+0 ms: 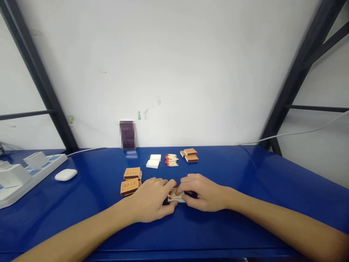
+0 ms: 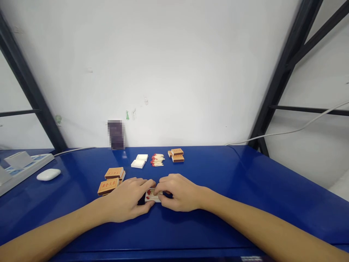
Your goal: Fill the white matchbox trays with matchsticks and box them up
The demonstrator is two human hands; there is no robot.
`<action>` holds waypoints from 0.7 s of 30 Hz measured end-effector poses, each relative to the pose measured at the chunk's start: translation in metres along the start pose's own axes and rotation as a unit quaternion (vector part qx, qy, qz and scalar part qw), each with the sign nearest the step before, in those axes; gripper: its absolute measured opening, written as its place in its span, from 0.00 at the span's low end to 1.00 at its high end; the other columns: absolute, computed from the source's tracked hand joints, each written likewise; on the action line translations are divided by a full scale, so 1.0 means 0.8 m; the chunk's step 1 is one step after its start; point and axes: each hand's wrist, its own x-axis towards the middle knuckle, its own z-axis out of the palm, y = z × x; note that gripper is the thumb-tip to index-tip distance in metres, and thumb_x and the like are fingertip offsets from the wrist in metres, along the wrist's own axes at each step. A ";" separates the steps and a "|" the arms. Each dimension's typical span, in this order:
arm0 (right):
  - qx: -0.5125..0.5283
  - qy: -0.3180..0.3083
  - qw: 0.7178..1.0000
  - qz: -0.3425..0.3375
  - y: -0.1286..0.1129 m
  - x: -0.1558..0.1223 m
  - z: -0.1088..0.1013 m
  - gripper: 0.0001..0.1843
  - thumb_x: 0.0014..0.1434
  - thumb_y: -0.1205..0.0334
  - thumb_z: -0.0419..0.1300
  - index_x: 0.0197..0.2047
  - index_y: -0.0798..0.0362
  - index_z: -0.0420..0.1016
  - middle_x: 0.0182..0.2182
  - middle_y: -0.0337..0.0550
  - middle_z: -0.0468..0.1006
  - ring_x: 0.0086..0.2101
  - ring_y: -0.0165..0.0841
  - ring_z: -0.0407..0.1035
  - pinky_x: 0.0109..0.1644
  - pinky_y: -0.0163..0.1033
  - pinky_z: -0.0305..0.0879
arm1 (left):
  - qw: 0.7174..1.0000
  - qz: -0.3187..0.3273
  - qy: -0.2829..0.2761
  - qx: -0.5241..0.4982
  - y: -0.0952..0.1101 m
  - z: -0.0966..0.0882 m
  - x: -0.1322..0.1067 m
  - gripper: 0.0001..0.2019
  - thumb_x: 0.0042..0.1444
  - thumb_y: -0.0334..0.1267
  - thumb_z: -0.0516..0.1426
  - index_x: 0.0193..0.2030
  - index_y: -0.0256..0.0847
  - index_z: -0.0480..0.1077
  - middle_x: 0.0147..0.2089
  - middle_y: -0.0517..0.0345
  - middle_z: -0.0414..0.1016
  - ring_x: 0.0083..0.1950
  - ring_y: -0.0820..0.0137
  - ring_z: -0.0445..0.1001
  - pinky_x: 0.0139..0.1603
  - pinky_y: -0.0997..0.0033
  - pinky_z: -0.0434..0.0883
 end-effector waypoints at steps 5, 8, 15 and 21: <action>-0.010 0.009 1.000 0.008 0.000 -0.001 0.000 0.11 0.61 0.68 0.54 0.41 0.54 0.77 0.29 0.40 0.75 0.29 0.30 0.65 0.37 0.36 0.58 | 1.000 -0.001 0.001 -0.004 0.001 -0.001 -0.001 0.09 0.62 0.44 0.51 0.45 0.43 0.62 0.38 0.58 0.73 0.37 0.62 0.72 0.39 0.64 0.65; -0.011 0.006 1.000 -0.010 -0.002 -0.001 0.002 0.10 0.60 0.68 0.54 0.37 0.54 0.77 0.27 0.39 0.74 0.29 0.30 0.65 0.37 0.36 0.58 | 1.000 0.000 0.000 -0.006 0.001 -0.001 -0.002 0.10 0.62 0.44 0.51 0.46 0.43 0.62 0.38 0.58 0.72 0.37 0.62 0.72 0.39 0.64 0.65; -0.039 0.021 0.999 0.004 -0.005 0.001 0.003 0.11 0.64 0.65 0.52 0.40 0.54 0.76 0.29 0.40 0.75 0.29 0.29 0.65 0.37 0.36 0.56 | 1.000 0.002 0.003 -0.001 0.000 0.000 0.000 0.09 0.62 0.44 0.51 0.44 0.43 0.62 0.36 0.59 0.72 0.35 0.63 0.72 0.37 0.64 0.65; -0.038 -0.006 0.999 -0.037 -0.007 0.000 0.004 0.11 0.63 0.67 0.52 0.37 0.53 0.76 0.26 0.38 0.75 0.27 0.29 0.64 0.37 0.36 0.55 | 1.000 0.002 0.003 -0.005 0.001 -0.001 -0.001 0.10 0.62 0.45 0.52 0.46 0.43 0.62 0.37 0.59 0.73 0.35 0.62 0.72 0.37 0.64 0.65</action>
